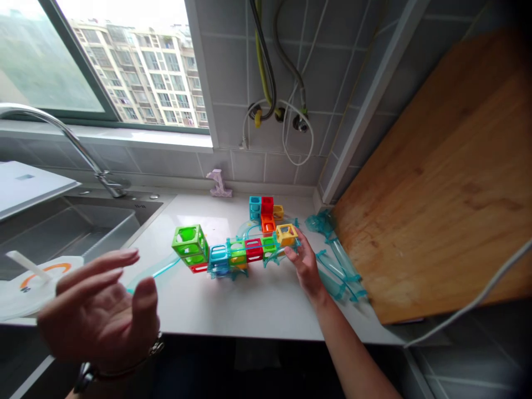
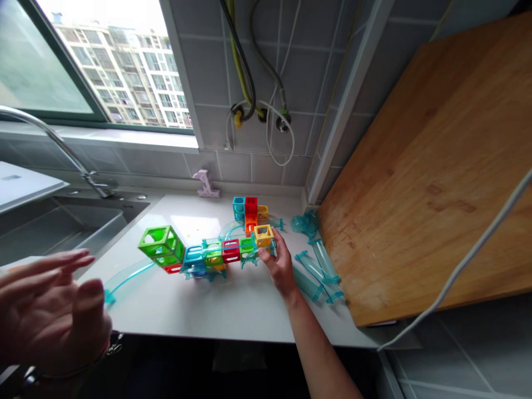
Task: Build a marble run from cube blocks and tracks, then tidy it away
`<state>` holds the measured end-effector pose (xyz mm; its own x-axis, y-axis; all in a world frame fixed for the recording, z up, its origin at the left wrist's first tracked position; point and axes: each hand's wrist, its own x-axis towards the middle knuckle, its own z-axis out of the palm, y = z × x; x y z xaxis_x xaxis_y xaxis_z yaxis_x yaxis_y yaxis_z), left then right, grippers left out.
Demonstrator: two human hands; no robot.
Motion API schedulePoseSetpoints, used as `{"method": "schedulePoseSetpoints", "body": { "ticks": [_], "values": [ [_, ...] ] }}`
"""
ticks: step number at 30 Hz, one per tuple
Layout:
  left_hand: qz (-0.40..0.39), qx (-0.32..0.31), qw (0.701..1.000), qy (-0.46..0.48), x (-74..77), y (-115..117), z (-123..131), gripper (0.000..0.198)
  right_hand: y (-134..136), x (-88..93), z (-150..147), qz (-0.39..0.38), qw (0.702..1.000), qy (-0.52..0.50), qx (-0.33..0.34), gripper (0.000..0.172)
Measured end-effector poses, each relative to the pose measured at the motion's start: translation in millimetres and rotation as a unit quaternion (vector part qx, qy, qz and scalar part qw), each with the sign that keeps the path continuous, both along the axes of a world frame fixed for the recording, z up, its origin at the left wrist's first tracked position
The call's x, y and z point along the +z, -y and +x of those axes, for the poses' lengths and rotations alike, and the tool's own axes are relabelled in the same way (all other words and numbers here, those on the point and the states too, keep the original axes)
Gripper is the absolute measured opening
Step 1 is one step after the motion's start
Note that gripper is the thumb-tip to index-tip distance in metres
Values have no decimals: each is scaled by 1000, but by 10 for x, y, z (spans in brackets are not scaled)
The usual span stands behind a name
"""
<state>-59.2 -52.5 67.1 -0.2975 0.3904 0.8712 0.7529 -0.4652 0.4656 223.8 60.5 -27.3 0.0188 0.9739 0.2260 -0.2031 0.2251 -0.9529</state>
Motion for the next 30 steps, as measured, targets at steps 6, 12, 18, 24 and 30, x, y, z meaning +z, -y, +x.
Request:
{"method": "schedulePoseSetpoints", "body": {
  "ticks": [6,12,18,24,30],
  "values": [
    [-62,-56,994,-68,-228,183,92,32,-17,-17,-1,3,1000,-4,12,70],
    [-277,-213,897,-270,326,-376,522,30,-25,-27,-5,4,1000,6,8,71],
    [-477,-170,781,-367,201,-1251,779,51,-77,-83,1,12,1000,0,3,76],
    [-484,-197,772,-361,25,-1346,657,32,-113,-187,-11,19,1000,-8,21,87],
    [-478,-215,780,-342,96,-1329,666,34,-125,-205,-26,34,999,-4,20,86]
  ]
}}
